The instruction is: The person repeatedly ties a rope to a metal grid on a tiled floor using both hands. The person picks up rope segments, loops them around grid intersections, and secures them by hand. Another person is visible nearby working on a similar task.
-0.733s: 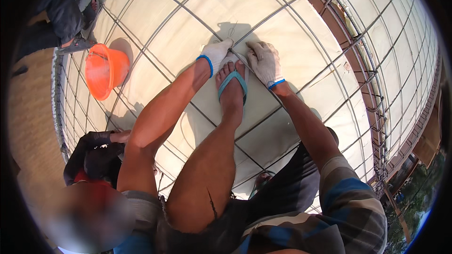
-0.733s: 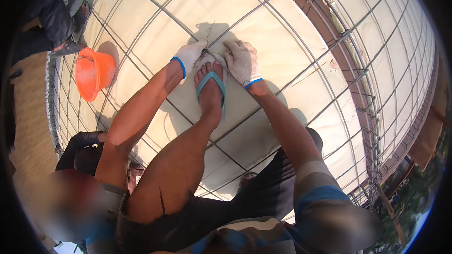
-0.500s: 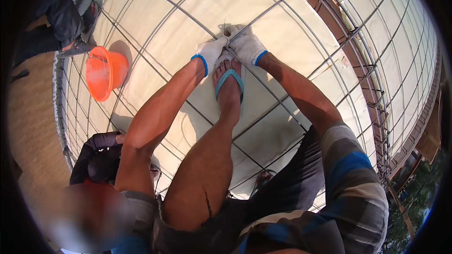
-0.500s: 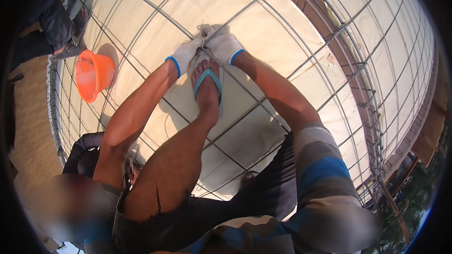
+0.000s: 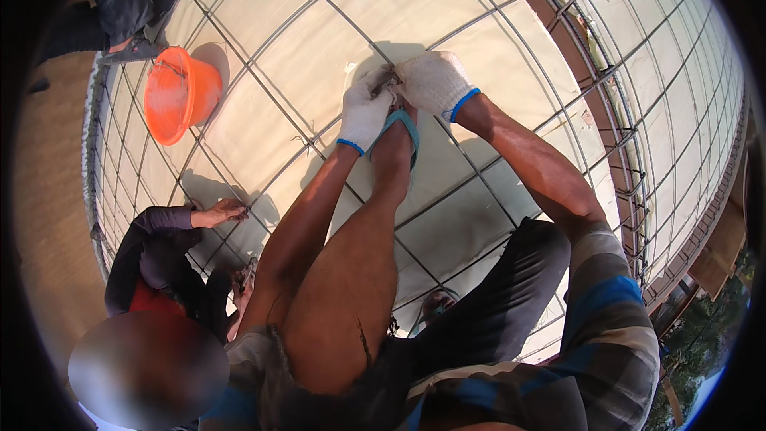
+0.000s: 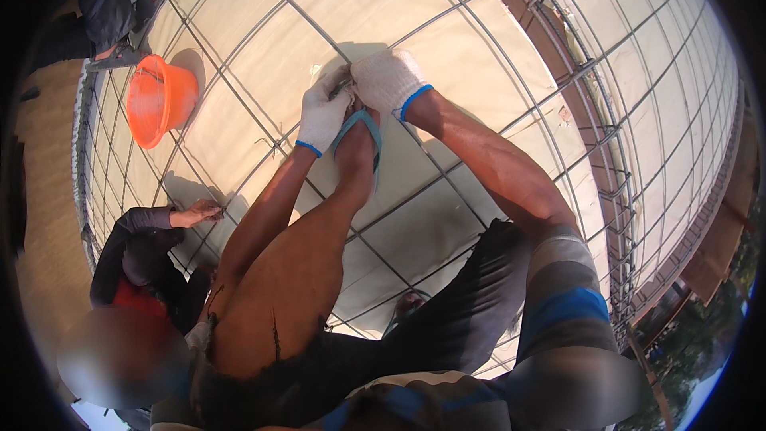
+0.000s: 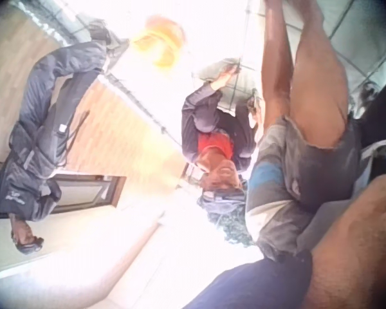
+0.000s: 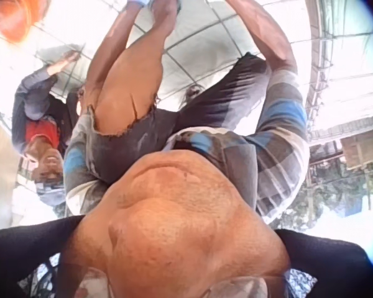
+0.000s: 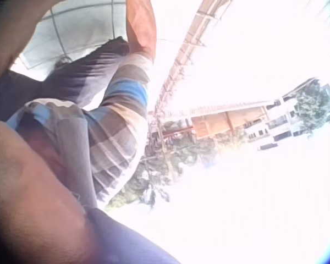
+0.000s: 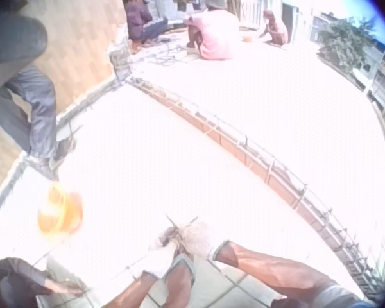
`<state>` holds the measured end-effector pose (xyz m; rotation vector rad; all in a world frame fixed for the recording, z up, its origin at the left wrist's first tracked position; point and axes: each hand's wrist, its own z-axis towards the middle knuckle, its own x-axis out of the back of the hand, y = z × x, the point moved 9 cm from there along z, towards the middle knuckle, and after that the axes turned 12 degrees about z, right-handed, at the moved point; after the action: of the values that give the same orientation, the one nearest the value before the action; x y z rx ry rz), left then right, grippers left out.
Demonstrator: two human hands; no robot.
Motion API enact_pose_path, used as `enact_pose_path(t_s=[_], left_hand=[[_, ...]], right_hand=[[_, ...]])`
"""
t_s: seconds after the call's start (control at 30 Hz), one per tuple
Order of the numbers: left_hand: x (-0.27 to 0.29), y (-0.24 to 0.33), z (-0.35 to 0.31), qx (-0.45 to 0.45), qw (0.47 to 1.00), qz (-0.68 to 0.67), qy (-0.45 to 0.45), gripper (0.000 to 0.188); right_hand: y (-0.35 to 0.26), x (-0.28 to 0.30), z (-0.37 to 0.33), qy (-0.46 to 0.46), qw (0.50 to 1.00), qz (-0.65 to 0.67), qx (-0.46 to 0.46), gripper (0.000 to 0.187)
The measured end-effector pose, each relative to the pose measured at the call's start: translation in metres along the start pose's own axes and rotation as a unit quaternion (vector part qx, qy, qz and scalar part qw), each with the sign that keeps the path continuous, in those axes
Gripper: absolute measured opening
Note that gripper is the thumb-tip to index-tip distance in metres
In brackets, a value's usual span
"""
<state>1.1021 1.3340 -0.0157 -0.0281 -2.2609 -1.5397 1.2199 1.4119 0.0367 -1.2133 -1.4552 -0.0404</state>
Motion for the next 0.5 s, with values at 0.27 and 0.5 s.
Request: enact_pose_path(t_s=[0.27,0.5], left_hand=[[-0.004,-0.003,0.007,-0.016,0.988,0.154,-0.004,0.036],[0.002,-0.021,0.015,-0.022,0.974,0.211,-0.083,0.035]], right_hand=[[-0.004,-0.021,0.002,0.057,0.998,-0.008,-0.020,0.024],[0.007,0.022,0.031,-0.087,0.988,0.110,-0.063,0.046]])
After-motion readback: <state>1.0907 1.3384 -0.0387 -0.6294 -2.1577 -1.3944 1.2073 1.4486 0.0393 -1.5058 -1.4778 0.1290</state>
